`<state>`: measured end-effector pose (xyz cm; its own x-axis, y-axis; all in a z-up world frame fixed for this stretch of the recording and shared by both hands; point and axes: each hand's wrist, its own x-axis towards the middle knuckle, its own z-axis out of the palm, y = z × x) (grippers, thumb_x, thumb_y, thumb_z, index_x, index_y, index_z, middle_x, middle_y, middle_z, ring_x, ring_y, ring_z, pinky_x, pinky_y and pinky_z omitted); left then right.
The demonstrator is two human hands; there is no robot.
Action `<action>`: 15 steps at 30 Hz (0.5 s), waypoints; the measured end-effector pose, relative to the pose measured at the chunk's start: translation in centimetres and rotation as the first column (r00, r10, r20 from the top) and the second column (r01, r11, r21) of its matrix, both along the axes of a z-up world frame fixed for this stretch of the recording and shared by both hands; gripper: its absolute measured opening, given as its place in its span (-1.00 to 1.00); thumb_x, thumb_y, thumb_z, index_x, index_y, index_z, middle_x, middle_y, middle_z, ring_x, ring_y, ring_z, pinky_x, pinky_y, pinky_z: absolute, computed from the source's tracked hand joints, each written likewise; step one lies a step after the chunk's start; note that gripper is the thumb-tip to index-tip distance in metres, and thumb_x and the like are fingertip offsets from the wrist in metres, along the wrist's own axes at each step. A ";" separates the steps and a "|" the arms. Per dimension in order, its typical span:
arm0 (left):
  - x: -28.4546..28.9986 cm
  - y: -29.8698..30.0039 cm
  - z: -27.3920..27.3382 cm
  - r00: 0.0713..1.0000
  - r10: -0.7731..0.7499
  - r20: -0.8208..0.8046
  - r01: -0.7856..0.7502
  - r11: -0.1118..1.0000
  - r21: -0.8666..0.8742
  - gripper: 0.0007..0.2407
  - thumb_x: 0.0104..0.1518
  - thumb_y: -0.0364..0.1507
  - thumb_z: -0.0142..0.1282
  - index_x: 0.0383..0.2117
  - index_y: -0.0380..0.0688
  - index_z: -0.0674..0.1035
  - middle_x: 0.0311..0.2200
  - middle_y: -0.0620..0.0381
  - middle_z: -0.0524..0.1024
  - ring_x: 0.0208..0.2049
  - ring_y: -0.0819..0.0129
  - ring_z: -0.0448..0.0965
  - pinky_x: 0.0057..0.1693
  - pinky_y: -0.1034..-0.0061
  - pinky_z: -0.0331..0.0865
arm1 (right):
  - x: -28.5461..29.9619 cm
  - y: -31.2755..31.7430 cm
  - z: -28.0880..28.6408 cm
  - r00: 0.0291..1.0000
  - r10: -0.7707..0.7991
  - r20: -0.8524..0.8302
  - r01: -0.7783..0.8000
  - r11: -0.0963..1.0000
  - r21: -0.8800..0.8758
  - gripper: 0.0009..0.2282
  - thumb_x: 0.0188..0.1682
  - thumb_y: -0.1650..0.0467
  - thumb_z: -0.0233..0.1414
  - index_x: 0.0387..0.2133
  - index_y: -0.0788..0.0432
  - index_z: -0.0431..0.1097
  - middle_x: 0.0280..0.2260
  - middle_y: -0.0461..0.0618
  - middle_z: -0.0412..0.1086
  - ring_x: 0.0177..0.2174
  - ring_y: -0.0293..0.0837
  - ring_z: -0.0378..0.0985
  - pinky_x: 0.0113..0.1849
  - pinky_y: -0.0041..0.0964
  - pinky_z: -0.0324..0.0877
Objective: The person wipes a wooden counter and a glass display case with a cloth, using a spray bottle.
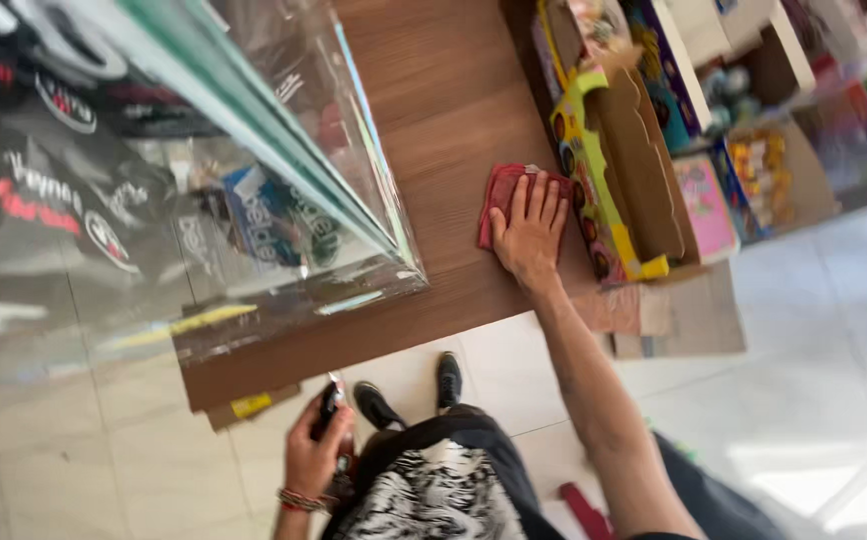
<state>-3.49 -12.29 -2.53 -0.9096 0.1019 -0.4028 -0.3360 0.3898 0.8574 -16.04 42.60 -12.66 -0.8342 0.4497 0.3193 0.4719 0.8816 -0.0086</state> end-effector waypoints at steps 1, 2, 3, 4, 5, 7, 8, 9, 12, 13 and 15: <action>4.1 3.5 -0.7 0.999 0.054 0.005 -0.054 0.999 0.006 -0.61 0.41 -0.29 0.51 0.33 -0.06 0.91 -0.19 0.23 0.90 -0.21 0.47 0.76 0.04 0.49 0.69 | -1.6 2.2 0.8 0.999 0.054 0.005 -0.054 0.999 0.006 -0.19 0.53 -0.10 -0.06 0.86 0.20 0.18 0.80 0.43 0.05 0.70 0.52 0.13 0.61 0.60 0.05; 2.8 2.3 0.1 0.992 0.104 0.068 -0.106 0.994 0.032 -0.69 0.40 -0.32 0.53 0.21 -0.10 0.91 -0.33 0.18 0.82 -0.36 0.43 0.68 -0.14 0.43 0.63 | -3.3 1.0 1.0 0.999 0.045 -0.005 -0.046 0.992 -0.120 -0.16 0.50 -0.09 -0.03 0.87 0.22 0.13 0.82 0.44 -0.06 0.73 0.52 -0.03 0.63 0.62 -0.10; 1.9 1.3 0.8 0.980 0.153 0.130 -0.161 0.986 0.054 -0.76 0.40 -0.34 0.55 0.10 -0.13 0.91 -0.46 0.13 0.73 -0.51 0.40 0.59 -0.32 0.38 0.57 | -4.8 0.1 1.3 0.999 0.038 -0.019 -0.041 0.969 -0.244 -0.14 0.48 -0.08 -0.01 0.88 0.24 0.09 0.84 0.44 -0.16 0.75 0.53 -0.20 0.66 0.63 -0.25; 1.1 1.6 1.1 0.986 0.111 0.123 -0.119 0.991 0.056 -0.76 0.40 -0.34 0.55 0.10 -0.13 0.91 -0.46 0.13 0.73 -0.51 0.40 0.59 -0.32 0.38 0.57 | -5.8 0.7 1.1 1.000 -0.004 -0.027 -0.003 0.970 -0.242 -0.14 0.48 -0.08 -0.01 0.88 0.24 0.09 0.84 0.44 -0.16 0.75 0.53 -0.20 0.66 0.63 -0.25; 0.4 1.9 1.3 0.998 0.040 0.048 -0.039 0.999 -0.019 -0.66 0.39 -0.28 0.55 0.24 -0.06 0.92 -0.27 0.22 0.79 -0.26 0.42 0.67 -0.07 0.42 0.62 | -6.7 1.3 0.8 1.000 -0.001 -0.011 -0.002 0.963 -0.270 -0.15 0.49 -0.08 -0.04 0.89 0.18 0.06 0.85 0.38 -0.20 0.76 0.50 -0.23 0.67 0.60 -0.29; 1.7 1.3 2.5 0.999 0.024 -0.026 -0.027 0.993 -0.114 -0.55 0.38 -0.21 0.55 0.38 0.01 0.93 -0.08 0.31 0.86 -0.01 0.44 0.76 0.19 0.46 0.67 | -9.3 -0.4 0.0 0.998 0.063 0.002 -0.059 0.948 -0.314 -0.17 0.50 -0.09 -0.08 0.90 0.12 0.02 0.87 0.31 -0.24 0.77 0.47 -0.26 0.68 0.56 -0.34; 1.5 1.7 2.8 0.998 -0.007 -0.067 0.001 0.995 -0.098 -0.53 0.39 -0.21 0.53 0.40 -0.04 0.91 -0.04 0.29 0.90 0.05 0.44 0.79 0.28 0.45 0.65 | -10.1 -0.1 -0.2 0.993 0.114 -0.027 -0.117 0.958 -0.262 -0.21 0.50 -0.06 -0.08 0.88 0.12 0.09 0.85 0.35 -0.15 0.75 0.49 -0.15 0.66 0.58 -0.26; 1.3 2.2 3.3 0.993 -0.038 -0.109 0.029 0.996 -0.083 -0.51 0.39 -0.22 0.51 0.43 -0.09 0.89 0.00 0.28 0.95 0.11 0.45 0.81 0.38 0.44 0.63 | -11.0 0.2 -0.3 0.985 0.165 -0.054 -0.173 0.963 -0.208 -0.24 0.50 -0.04 -0.08 0.86 0.11 0.16 0.83 0.38 -0.05 0.72 0.52 -0.03 0.64 0.61 -0.19; 1.2 3.0 4.4 0.992 -0.068 -0.106 0.054 0.990 -0.133 -0.49 0.38 -0.16 0.50 0.45 0.00 0.89 -0.08 0.31 0.89 -0.05 0.45 0.77 0.16 0.48 0.66 | -12.3 -0.3 1.8 0.947 0.272 0.172 -0.181 0.893 -0.412 -0.22 0.51 -0.07 -0.35 0.93 -0.02 -0.19 0.90 0.22 -0.41 0.80 0.35 -0.46 0.68 0.49 -0.53; 1.2 3.0 4.4 0.992 -0.066 -0.106 0.052 0.990 -0.134 -0.49 0.38 -0.16 0.50 0.45 0.00 0.89 -0.08 0.31 0.89 -0.05 0.45 0.77 0.16 0.48 0.66 | -12.0 -0.7 0.9 0.946 0.274 0.171 -0.183 0.892 -0.413 -0.22 0.51 -0.07 -0.35 0.93 -0.02 -0.19 0.90 0.22 -0.41 0.80 0.35 -0.46 0.68 0.49 -0.53; 1.2 3.3 4.4 0.986 -0.090 -0.137 0.073 0.990 -0.123 -0.49 0.36 -0.13 0.52 0.40 -0.05 0.90 -0.03 0.28 0.93 0.03 0.42 0.84 0.21 0.45 0.70 | -11.2 -1.3 -0.9 0.938 0.345 -0.026 -0.341 0.912 -0.228 -0.21 0.48 -0.09 -0.11 0.88 0.04 0.09 0.86 0.31 -0.13 0.77 0.45 -0.16 0.66 0.56 -0.27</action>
<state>-2.24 -8.95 1.91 -0.9489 0.1381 -0.2836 -0.1769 0.5112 0.8410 -27.19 41.31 -13.57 -0.9538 0.1934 0.2301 0.1423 0.9648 -0.2212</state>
